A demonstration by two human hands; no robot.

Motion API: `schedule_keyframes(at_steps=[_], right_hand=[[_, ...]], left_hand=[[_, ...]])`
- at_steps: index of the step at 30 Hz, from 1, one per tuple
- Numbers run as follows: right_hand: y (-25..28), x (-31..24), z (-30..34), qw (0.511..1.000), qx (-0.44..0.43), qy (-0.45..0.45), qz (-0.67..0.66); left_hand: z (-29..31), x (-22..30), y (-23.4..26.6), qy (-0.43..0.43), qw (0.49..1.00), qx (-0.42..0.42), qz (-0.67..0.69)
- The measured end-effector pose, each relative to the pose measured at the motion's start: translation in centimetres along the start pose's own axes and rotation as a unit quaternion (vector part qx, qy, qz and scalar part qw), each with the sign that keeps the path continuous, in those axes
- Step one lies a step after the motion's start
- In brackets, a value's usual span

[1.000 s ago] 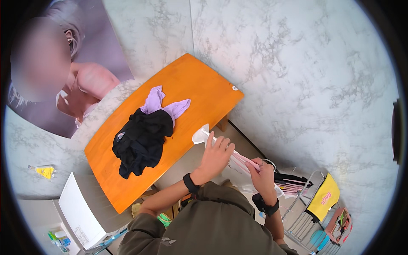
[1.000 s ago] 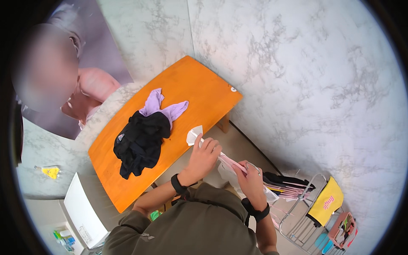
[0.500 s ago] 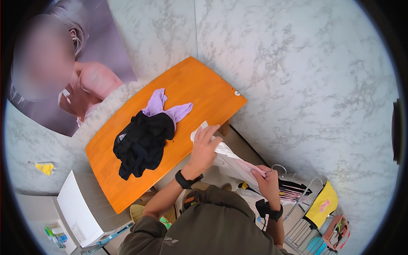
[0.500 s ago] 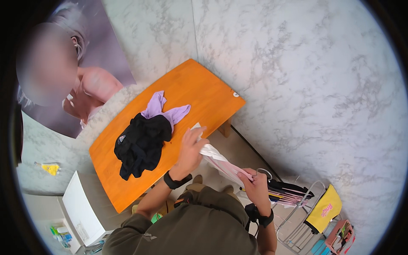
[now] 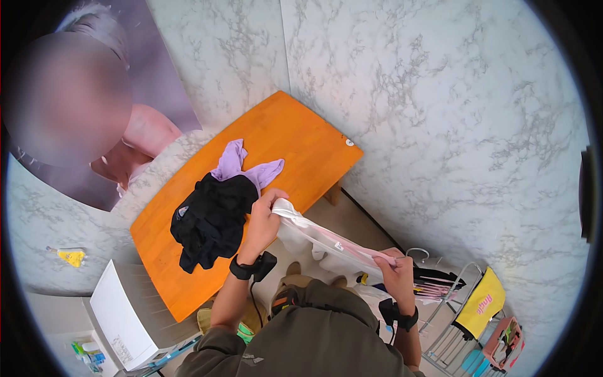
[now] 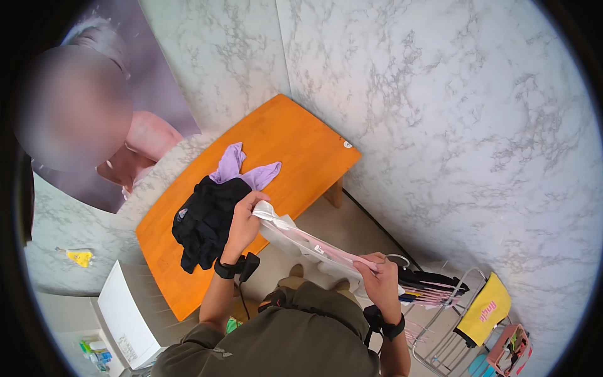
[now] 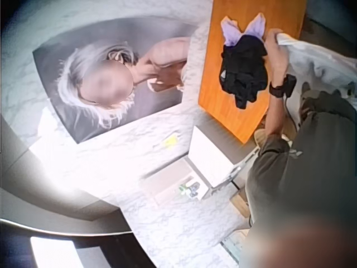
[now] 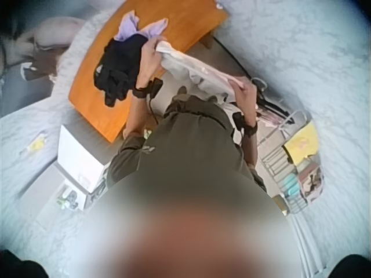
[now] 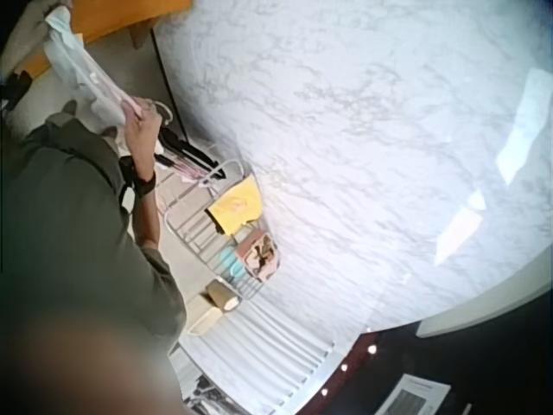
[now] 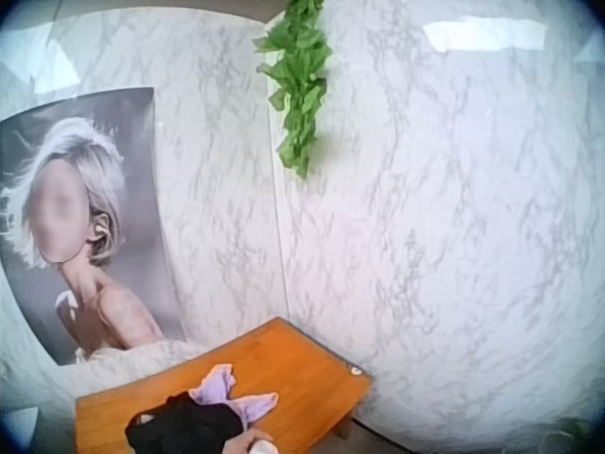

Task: The recorder is taking dry clothes off a laundry rack, removing them from hangers, and placing them on a wooden table.

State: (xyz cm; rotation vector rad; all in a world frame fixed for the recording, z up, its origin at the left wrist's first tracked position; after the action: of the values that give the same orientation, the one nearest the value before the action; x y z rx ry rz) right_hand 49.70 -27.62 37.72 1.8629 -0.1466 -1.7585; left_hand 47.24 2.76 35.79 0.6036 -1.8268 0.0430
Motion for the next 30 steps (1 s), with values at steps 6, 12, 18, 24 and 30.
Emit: schedule_keyframes(at_steps=[6, 12, 18, 24, 30], right_hand=[[0.2, 0.9, 0.7, 0.993, -0.026, -0.104, -0.056], [0.5, 1.3, 0.5, 0.985, -0.01, -0.08, -0.155], [0.7, -0.1, -1.1, 0.929, 0.109, 0.004, -0.354], [1.0, -3.1, -1.4, 0.868, 0.08, 0.066, -0.486], [0.7, -4.4, -1.1, 0.84, 0.043, 0.096, -0.532]], left_hand=[[-0.5, -1.0, 1.7, 0.036, 0.996, 0.017, 0.076], [0.1, -0.3, 1.9, 0.073, 0.983, -0.042, 0.161], [1.8, 1.3, -2.9, 0.043, 0.944, -0.213, 0.249], [4.0, 1.4, -6.7, 0.052, 0.854, -0.458, 0.241], [8.6, 0.7, -10.5, 0.019, 0.748, -0.607, 0.267]])
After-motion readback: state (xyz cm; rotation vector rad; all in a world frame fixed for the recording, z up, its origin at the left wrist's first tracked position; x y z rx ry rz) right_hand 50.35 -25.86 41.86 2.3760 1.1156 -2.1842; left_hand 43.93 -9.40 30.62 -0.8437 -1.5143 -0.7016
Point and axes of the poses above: each hand's wrist, its own z-axis away from the middle knuckle, its own y-axis out of the back of the hand, x = y × z, the point moved 4 cm from there along -z, towards the middle knuckle, and after that the axes turned 12 degrees about -y, right-handed, at the moved point
